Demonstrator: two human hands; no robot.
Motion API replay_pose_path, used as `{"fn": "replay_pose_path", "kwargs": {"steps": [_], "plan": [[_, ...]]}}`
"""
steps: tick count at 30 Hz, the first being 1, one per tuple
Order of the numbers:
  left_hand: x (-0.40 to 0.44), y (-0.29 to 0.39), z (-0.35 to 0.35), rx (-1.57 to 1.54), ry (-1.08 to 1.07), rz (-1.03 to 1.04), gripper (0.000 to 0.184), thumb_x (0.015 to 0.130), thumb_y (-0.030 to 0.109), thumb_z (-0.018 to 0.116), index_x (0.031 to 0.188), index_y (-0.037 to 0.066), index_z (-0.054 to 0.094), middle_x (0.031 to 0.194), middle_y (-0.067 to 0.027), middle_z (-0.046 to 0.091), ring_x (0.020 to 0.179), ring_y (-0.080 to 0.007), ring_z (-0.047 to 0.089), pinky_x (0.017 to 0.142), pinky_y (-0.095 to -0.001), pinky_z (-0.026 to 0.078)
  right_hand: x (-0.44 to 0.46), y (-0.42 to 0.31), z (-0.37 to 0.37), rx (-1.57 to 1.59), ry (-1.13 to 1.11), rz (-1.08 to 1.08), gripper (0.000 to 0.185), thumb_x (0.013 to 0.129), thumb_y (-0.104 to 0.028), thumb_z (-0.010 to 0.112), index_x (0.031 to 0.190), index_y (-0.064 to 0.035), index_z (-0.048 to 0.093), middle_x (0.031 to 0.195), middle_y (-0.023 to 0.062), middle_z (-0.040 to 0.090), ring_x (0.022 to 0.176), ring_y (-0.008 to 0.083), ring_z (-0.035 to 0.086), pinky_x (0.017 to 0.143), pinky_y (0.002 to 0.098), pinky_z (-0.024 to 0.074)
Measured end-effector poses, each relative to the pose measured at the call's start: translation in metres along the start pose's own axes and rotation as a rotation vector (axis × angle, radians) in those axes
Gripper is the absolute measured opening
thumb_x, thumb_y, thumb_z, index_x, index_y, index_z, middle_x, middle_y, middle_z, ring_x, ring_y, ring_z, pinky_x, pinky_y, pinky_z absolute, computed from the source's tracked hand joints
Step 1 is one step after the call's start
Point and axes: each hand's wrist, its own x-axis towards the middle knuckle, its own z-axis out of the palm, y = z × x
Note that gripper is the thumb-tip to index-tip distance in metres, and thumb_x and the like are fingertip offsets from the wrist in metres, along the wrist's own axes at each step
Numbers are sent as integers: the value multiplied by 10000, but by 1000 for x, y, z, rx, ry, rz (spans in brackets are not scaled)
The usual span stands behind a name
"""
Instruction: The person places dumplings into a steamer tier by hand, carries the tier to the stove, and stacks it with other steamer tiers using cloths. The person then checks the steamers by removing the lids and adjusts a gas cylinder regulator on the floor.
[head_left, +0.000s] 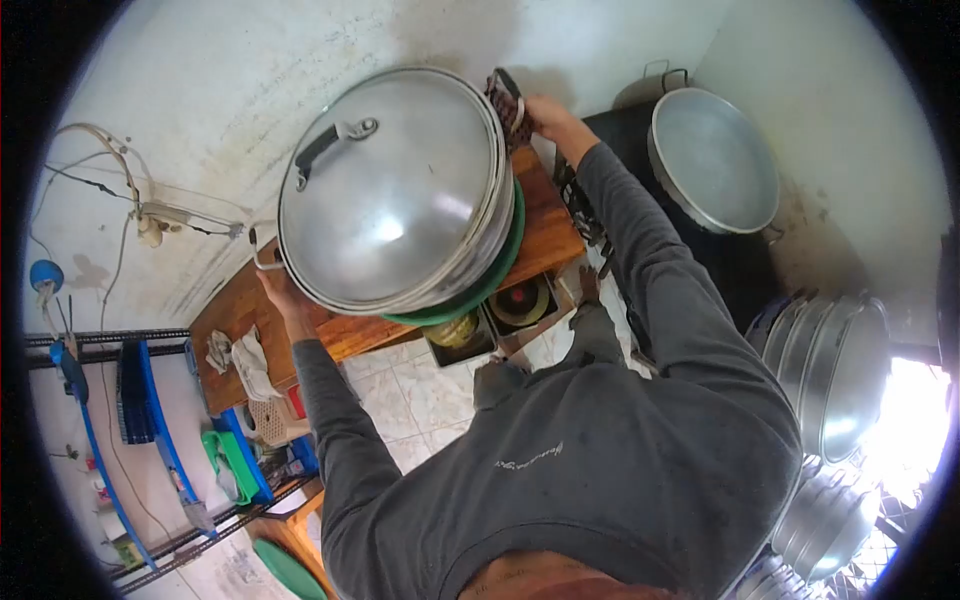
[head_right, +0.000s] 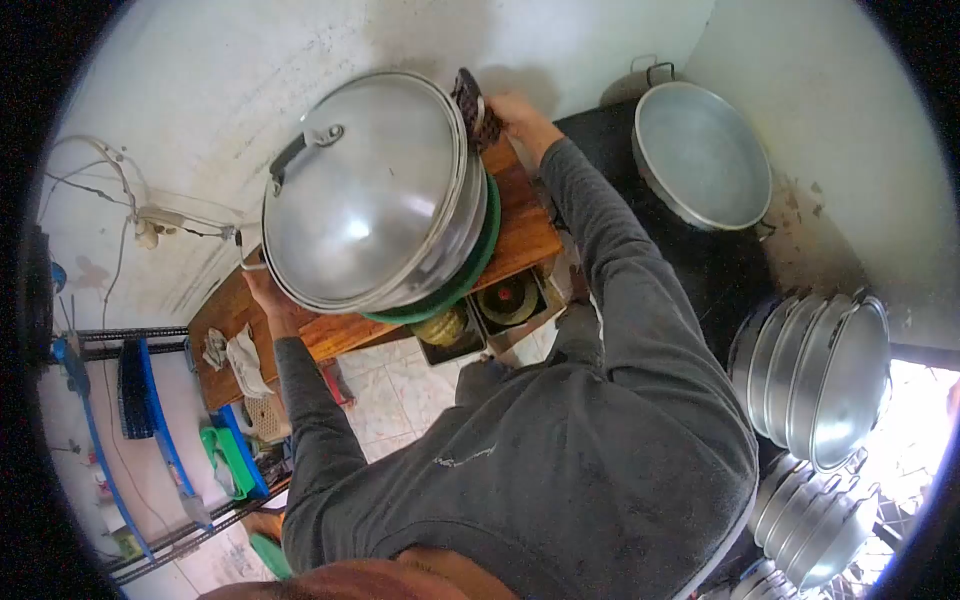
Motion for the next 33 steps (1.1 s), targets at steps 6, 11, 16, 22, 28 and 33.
{"fn": "replay_pose_path", "kwargs": {"steps": [6,11,16,22,28,33], "plan": [[10,45,53,76,-157,35,1000,804,763,331,1349,-76,345,1370,-186,414,1259,-318,393,1053,-410,309,-16,-26,-41,61,99,-154,215,845,-110,624,920,92,618,831,128,644,668,204,625,569,335,517],[24,41,133,164,-255,-18,1083,783,800,305,1358,-118,296,1386,-185,397,1273,-292,375,1073,-365,269,-99,-73,-84,190,212,-266,229,853,-72,604,894,152,576,814,134,628,620,215,615,522,356,516],[51,-11,237,161,-408,-139,1050,787,791,325,1314,-117,366,1322,-173,475,1210,-282,452,1028,-362,338,-168,-115,-167,238,351,-352,279,850,-73,632,927,185,556,867,164,624,678,237,636,577,379,544],[94,-82,366,173,-643,-247,1072,784,798,303,1335,-121,324,1365,-177,431,1256,-297,400,1063,-375,291,-208,-137,-259,171,580,-406,252,837,-101,654,883,141,602,823,140,629,656,207,613,564,349,511],[117,-164,457,178,-734,-415,1081,802,786,260,1386,-122,210,1447,-211,294,1337,-327,275,1114,-403,187,-241,-120,-345,222,806,-450,232,857,-64,553,1007,109,587,881,127,628,703,207,589,576,354,479],[179,-98,368,7,-801,-481,1009,843,739,253,1398,-102,202,1451,-202,289,1336,-329,273,1114,-401,185,-231,-128,-205,203,818,-557,269,814,-124,698,975,74,613,859,97,653,691,184,636,562,328,525]]}}
